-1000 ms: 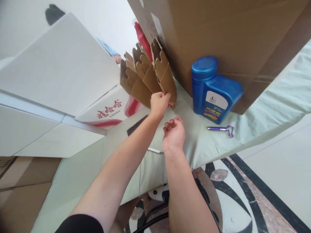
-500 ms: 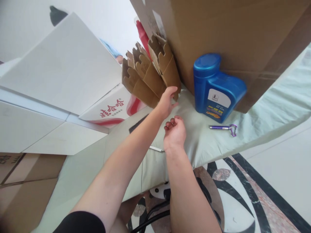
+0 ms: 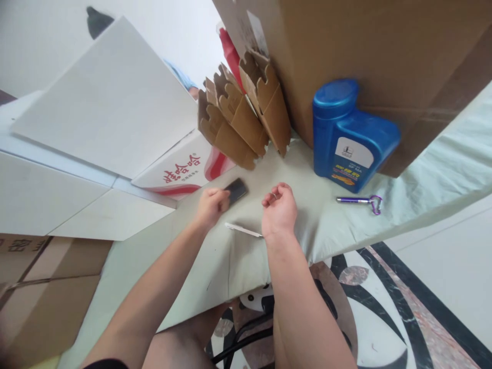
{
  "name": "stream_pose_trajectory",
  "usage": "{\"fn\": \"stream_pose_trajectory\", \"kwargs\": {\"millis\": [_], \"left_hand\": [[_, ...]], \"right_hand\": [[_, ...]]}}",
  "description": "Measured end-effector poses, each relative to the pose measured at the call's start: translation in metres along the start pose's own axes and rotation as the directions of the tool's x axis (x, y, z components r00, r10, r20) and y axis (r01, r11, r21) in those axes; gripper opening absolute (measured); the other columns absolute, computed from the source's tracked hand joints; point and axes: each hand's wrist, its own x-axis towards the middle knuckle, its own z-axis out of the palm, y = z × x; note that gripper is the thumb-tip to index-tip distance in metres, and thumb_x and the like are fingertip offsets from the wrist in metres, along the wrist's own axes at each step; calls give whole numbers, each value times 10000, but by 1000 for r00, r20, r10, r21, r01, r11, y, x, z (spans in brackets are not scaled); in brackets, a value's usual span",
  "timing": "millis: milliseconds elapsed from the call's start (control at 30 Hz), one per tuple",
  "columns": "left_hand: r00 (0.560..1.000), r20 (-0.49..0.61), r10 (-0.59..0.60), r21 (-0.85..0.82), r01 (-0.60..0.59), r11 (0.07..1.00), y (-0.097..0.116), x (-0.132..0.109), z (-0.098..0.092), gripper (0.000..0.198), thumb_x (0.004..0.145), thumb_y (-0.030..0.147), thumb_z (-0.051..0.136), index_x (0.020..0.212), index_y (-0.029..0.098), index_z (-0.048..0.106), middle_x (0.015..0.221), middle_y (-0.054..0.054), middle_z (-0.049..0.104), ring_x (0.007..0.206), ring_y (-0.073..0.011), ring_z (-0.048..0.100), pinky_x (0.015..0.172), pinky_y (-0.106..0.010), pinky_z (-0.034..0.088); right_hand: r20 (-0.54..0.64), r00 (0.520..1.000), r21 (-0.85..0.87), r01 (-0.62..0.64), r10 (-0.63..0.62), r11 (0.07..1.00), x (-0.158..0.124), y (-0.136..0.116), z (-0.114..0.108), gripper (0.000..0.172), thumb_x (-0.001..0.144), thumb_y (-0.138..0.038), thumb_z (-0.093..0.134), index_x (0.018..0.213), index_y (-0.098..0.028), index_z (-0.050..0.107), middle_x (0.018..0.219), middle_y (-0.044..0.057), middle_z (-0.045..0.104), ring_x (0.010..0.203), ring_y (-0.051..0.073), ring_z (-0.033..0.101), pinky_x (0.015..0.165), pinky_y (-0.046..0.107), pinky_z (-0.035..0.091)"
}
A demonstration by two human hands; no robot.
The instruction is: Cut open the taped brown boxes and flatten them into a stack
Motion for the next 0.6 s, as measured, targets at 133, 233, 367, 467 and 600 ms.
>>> {"fn": "stream_pose_trajectory", "kwargs": {"millis": [133,233,367,467,600], "left_hand": [[990,-136,-40,-150,19,989,-17,-48,-63,568,588,211,697,466,200,142,468,95,114,405,-25,150,436,-214,132],[966,-240,-96,-290,23,957,-40,-78,-103,578,565,183,632,528,192,55,520,92,-5,407,-37,57,415,-235,73],[932,-334,-143,-479,-37,877,-66,-98,-135,545,444,125,537,577,165,9,595,65,-73,446,-57,-8,423,-253,42],[922,-348,-170,-589,-73,805,-73,-103,-147,537,408,95,517,572,165,10,609,61,-74,451,-57,4,440,-251,40],[922,-330,-202,-697,-94,711,-68,-113,-161,514,381,59,495,552,174,24,603,70,-59,427,-43,26,456,-237,36]], "right_hand": [[2,1000,-36,-2,2,999,-8,6,4,141,681,-214,517,817,-215,478,663,-86,461,481,52,428,489,189,348],[36,999,-92,17,-14,996,-13,16,4,164,662,-226,524,817,-212,472,668,-86,458,487,50,430,497,190,349],[125,989,-260,104,-73,960,-16,40,-1,230,626,-294,534,826,-222,447,693,-84,444,508,55,433,514,203,354],[237,963,-446,224,-127,867,-19,64,-11,260,615,-356,533,819,-233,430,710,-79,441,532,66,435,536,221,353],[421,898,-674,401,-124,620,-28,100,-32,230,656,-371,590,809,-234,486,674,-65,495,609,106,487,638,265,403]]}}
